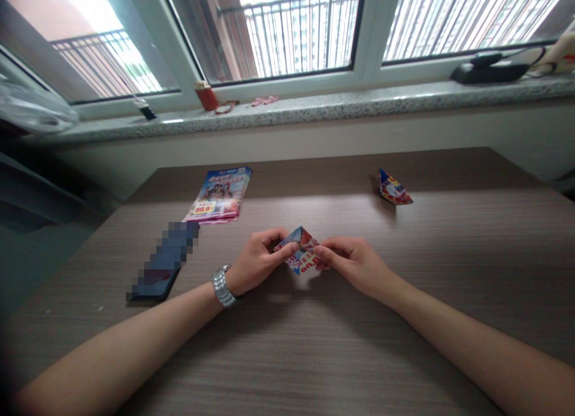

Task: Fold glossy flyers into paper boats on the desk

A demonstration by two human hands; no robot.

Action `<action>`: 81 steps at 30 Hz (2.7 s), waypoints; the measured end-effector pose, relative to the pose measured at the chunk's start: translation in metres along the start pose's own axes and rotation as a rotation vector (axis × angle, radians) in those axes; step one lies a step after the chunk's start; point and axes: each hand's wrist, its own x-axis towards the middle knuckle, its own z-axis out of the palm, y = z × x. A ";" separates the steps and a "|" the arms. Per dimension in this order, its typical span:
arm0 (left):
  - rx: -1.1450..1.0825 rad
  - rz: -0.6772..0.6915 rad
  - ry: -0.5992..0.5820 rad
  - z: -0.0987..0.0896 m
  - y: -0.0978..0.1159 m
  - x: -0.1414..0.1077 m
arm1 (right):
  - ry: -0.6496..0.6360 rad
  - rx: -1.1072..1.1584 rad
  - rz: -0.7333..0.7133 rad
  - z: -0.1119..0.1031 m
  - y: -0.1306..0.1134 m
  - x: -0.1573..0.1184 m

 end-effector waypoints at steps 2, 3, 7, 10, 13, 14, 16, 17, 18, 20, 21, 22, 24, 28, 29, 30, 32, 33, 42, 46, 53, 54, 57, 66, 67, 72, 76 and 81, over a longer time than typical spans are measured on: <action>-0.002 -0.003 -0.008 0.000 0.000 0.000 | 0.005 -0.019 0.002 0.000 0.000 0.000; 0.003 -0.001 -0.009 0.000 0.000 0.000 | 0.003 -0.023 0.002 0.000 0.000 0.000; 0.078 0.029 -0.008 0.001 0.001 0.000 | -0.018 -0.047 -0.004 0.000 -0.001 0.000; 0.156 0.055 -0.040 0.001 0.001 -0.001 | -0.022 -0.068 -0.012 0.000 -0.001 -0.001; 0.169 0.070 -0.078 0.001 0.000 -0.002 | -0.023 -0.080 -0.018 0.000 -0.001 -0.002; 0.170 0.069 -0.084 0.001 0.000 -0.002 | -0.019 -0.093 -0.023 0.001 -0.001 -0.003; 0.185 0.064 -0.080 0.002 -0.001 -0.001 | -0.014 -0.121 -0.035 0.001 -0.002 -0.003; 0.193 0.062 -0.075 0.003 -0.002 -0.001 | -0.014 -0.124 -0.037 0.002 -0.002 -0.003; 0.196 0.060 -0.072 0.003 -0.002 0.000 | -0.014 -0.118 -0.036 0.002 -0.002 -0.003; 0.190 0.054 -0.071 0.004 -0.003 0.001 | -0.020 -0.085 -0.032 0.004 -0.002 -0.003; 0.186 0.050 -0.072 0.005 -0.003 0.001 | -0.022 -0.068 -0.034 0.004 -0.002 -0.003; 0.183 0.045 -0.072 0.005 -0.003 0.001 | -0.024 -0.055 -0.039 0.005 -0.001 -0.003; 0.185 0.038 -0.064 0.006 -0.003 0.001 | -0.027 -0.037 -0.056 0.006 -0.001 -0.002; 0.189 0.055 -0.062 0.007 -0.002 -0.001 | -0.042 -0.039 -0.078 0.007 -0.001 -0.002; 0.188 0.062 -0.067 0.007 -0.002 -0.001 | -0.048 -0.054 -0.080 0.007 -0.001 -0.003; 0.182 0.067 -0.074 0.007 -0.001 -0.002 | -0.054 -0.072 -0.085 0.006 -0.001 -0.003; 0.167 0.073 -0.086 0.007 -0.001 -0.002 | -0.064 -0.100 -0.097 0.005 0.000 -0.004; 0.162 0.074 -0.091 0.008 -0.002 -0.002 | -0.069 -0.109 -0.104 0.005 0.000 -0.004; 0.135 0.061 -0.061 0.006 0.000 0.000 | -0.032 -0.052 -0.067 0.004 0.003 -0.004; 0.093 0.067 -0.049 0.004 0.000 0.000 | 0.013 -0.018 -0.023 0.003 0.004 -0.003; 0.080 0.062 -0.061 0.003 -0.003 0.000 | 0.011 -0.005 -0.010 0.004 0.004 -0.003; 0.076 0.056 -0.069 0.002 -0.003 0.000 | 0.014 -0.007 -0.011 0.004 0.003 -0.003; 0.059 0.050 -0.108 0.001 -0.003 0.000 | 0.040 -0.035 -0.016 0.004 0.000 -0.003; 0.058 0.093 -0.125 -0.003 -0.003 0.002 | 0.128 -0.032 -0.003 0.002 -0.004 -0.002; 0.061 0.098 -0.121 -0.003 -0.003 0.002 | 0.133 -0.020 0.004 0.002 -0.004 -0.002; 0.080 0.097 -0.113 -0.003 -0.003 0.002 | 0.126 0.023 0.014 0.003 -0.007 -0.002; 0.083 0.086 -0.116 -0.004 -0.003 0.002 | 0.122 0.008 0.016 0.003 -0.008 -0.002; 0.073 0.077 -0.107 -0.002 -0.003 0.002 | 0.130 0.017 0.022 0.003 -0.009 -0.002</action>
